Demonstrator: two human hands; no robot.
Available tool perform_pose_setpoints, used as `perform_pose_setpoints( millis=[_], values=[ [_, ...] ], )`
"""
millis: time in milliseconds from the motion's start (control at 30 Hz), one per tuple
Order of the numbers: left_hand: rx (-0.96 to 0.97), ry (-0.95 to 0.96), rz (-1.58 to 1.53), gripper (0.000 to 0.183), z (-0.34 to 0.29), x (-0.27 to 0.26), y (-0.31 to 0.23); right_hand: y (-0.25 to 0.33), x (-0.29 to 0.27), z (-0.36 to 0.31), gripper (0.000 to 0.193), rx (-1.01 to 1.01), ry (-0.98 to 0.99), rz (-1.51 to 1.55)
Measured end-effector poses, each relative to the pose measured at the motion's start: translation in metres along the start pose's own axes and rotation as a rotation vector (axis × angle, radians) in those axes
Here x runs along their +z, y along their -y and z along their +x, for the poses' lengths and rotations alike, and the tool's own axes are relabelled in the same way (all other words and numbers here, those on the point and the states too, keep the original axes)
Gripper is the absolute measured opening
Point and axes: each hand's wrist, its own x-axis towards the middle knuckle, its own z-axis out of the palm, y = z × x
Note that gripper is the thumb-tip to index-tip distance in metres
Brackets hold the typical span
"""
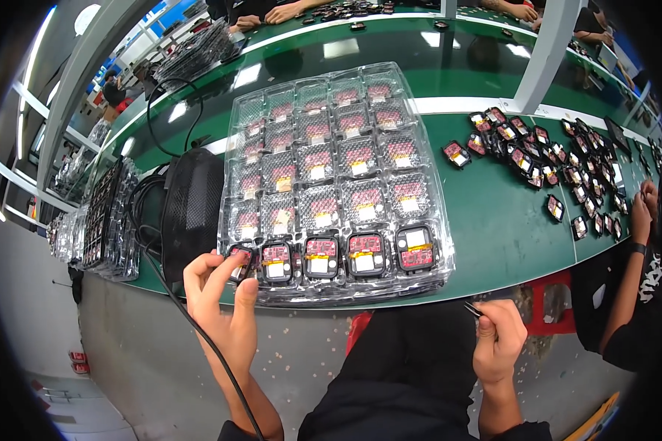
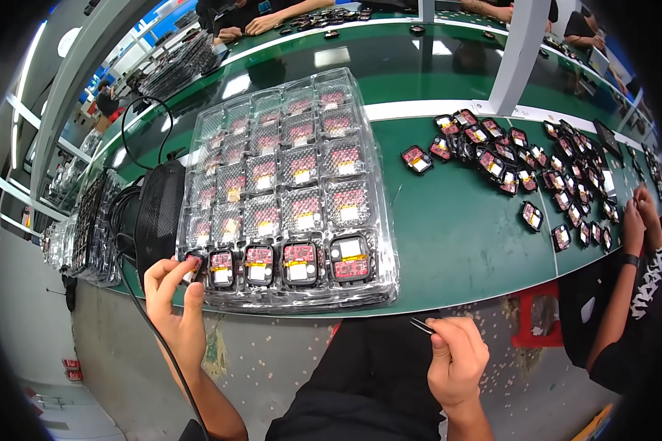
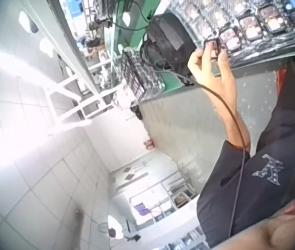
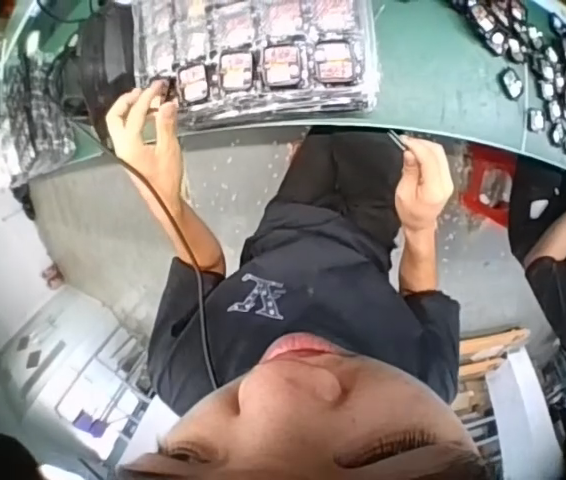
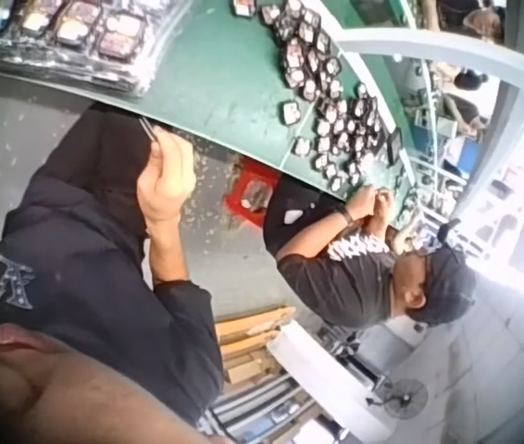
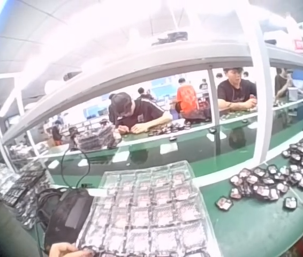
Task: Assembling small electronic components into plastic cases at a factory line using tweezers.
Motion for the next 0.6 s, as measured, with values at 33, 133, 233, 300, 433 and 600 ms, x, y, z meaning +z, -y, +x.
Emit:
perform_pose_setpoints(
  millis=[33, 133, 233, 300, 433, 600],
  values=[
    [-0.049, 0.015, -0.03, 0.028, -0.001, -0.001, -0.001, 0.0, 0.0, -0.001, 0.011, 0.005, -0.004, 0.004],
    [0.006, 0.054, -0.099, 0.026, -0.002, 0.004, 0.006, 0.001, -0.008, -0.002, 0.009, 0.057, -0.014, -0.034],
    [0.068, 0.047, -0.038, 0.017, 0.002, 0.001, 0.014, 0.0, -0.009, 0.012, 0.009, -0.022, -0.065, -0.067],
    [0.053, 0.026, -0.019, 0.007, -0.001, -0.013, 0.022, -0.005, -0.009, 0.025, 0.012, -0.057, -0.066, -0.066],
    [0.062, -0.003, -0.103, 0.012, 0.001, -0.008, 0.07, -0.022, -0.03, 0.039, 0.016, 0.01, -0.169, -0.15],
    [0.059, -0.025, -0.047, 0.02, 0.001, 0.009, 0.024, -0.065, -0.064, 0.06, 0.03, 0.24, -0.372, -0.606]
  ],
)
